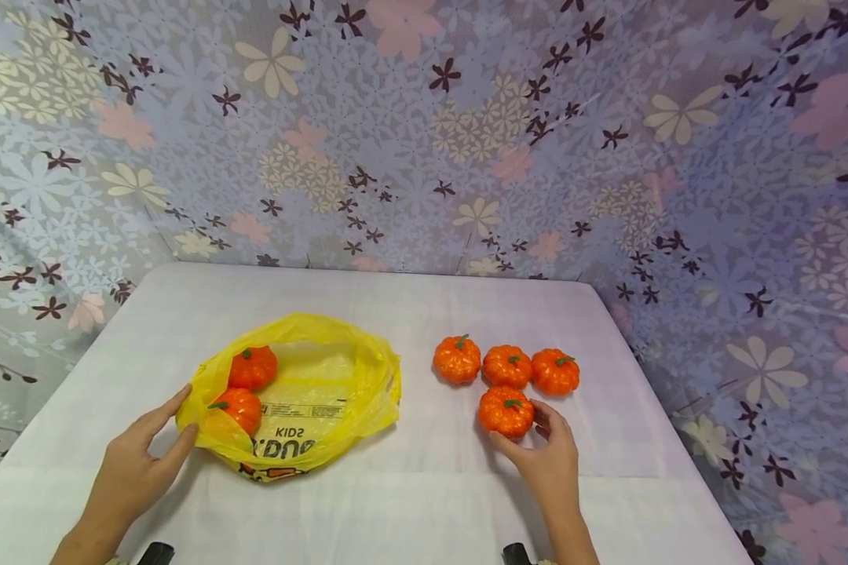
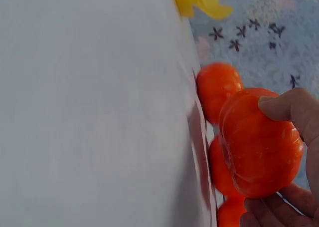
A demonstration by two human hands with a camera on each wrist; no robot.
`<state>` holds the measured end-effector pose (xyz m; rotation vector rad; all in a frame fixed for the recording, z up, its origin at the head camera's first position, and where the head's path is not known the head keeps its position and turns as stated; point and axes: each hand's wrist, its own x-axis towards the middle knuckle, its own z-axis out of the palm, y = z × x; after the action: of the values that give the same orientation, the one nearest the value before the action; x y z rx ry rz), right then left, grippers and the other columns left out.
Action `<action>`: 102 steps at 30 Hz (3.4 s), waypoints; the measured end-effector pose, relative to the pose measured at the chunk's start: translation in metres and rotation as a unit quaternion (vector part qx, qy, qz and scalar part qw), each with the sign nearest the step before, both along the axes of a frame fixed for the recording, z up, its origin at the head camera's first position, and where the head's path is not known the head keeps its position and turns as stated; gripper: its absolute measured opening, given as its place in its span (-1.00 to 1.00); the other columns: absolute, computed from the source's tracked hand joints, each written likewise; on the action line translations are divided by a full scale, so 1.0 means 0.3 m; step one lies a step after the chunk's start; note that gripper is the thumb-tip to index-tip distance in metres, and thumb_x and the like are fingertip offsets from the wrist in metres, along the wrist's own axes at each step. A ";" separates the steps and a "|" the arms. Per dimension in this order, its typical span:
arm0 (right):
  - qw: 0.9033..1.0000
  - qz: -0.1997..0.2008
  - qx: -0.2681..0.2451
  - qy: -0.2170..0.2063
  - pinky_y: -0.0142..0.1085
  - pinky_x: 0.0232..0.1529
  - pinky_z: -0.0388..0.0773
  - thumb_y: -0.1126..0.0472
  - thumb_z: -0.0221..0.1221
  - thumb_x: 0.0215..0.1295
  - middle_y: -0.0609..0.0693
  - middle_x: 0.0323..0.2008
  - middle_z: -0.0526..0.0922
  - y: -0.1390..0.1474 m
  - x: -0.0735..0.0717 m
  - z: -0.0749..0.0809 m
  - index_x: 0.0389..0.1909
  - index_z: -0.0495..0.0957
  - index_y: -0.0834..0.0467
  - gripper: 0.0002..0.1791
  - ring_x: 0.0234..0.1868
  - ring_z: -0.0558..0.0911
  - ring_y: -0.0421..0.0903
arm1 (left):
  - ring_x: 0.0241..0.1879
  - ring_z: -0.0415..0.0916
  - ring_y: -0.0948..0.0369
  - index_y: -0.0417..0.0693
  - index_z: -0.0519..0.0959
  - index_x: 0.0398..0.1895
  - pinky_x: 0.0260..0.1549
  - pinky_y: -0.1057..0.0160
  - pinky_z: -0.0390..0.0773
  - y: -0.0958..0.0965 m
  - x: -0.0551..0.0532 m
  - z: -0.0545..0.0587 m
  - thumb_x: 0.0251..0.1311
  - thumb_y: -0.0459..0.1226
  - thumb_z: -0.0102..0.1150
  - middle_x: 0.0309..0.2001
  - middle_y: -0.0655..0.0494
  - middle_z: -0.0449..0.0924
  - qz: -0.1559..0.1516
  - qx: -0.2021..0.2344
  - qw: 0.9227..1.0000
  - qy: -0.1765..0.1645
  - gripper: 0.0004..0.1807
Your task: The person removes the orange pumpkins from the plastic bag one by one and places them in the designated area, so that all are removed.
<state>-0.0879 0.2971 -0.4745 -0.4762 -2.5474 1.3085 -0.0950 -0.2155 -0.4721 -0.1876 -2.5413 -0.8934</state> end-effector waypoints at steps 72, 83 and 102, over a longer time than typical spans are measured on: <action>0.996 0.015 0.024 0.086 0.24 0.33 0.30 0.07 0.63 -0.13 0.21 0.40 0.31 -0.109 0.024 0.192 0.53 0.20 0.15 0.18 0.36 0.32 0.21 | 0.12 0.52 -0.22 -0.11 0.46 0.40 0.04 -0.30 0.52 -0.006 0.004 0.007 0.26 -0.28 0.30 0.14 -0.28 0.59 0.003 0.000 1.000 -0.008 -0.39; 0.991 0.094 -0.021 0.098 0.05 0.40 0.30 0.00 0.61 -0.10 0.10 0.43 0.31 -0.226 -0.049 0.157 0.49 0.25 0.18 0.12 0.39 0.34 0.14 | 0.12 0.53 -0.19 -0.10 0.47 0.39 0.06 -0.28 0.52 -0.002 0.004 0.002 0.23 -0.30 0.32 0.15 -0.24 0.60 0.001 0.005 1.000 0.002 -0.39; 0.976 0.193 -0.063 0.078 0.00 0.39 0.34 0.02 0.63 -0.15 0.04 0.39 0.39 -0.450 -0.157 0.118 0.46 0.31 0.08 0.10 0.38 0.37 0.08 | 0.11 0.54 -0.19 -0.17 0.49 0.35 0.06 -0.28 0.51 0.010 -0.018 -0.002 0.23 -0.31 0.33 0.16 -0.22 0.60 -0.019 0.007 1.000 0.011 -0.41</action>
<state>-0.1349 0.1621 -0.4390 0.1073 -2.5144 1.5714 -0.1004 -0.2124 -0.4727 -0.2418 -2.5175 -0.9189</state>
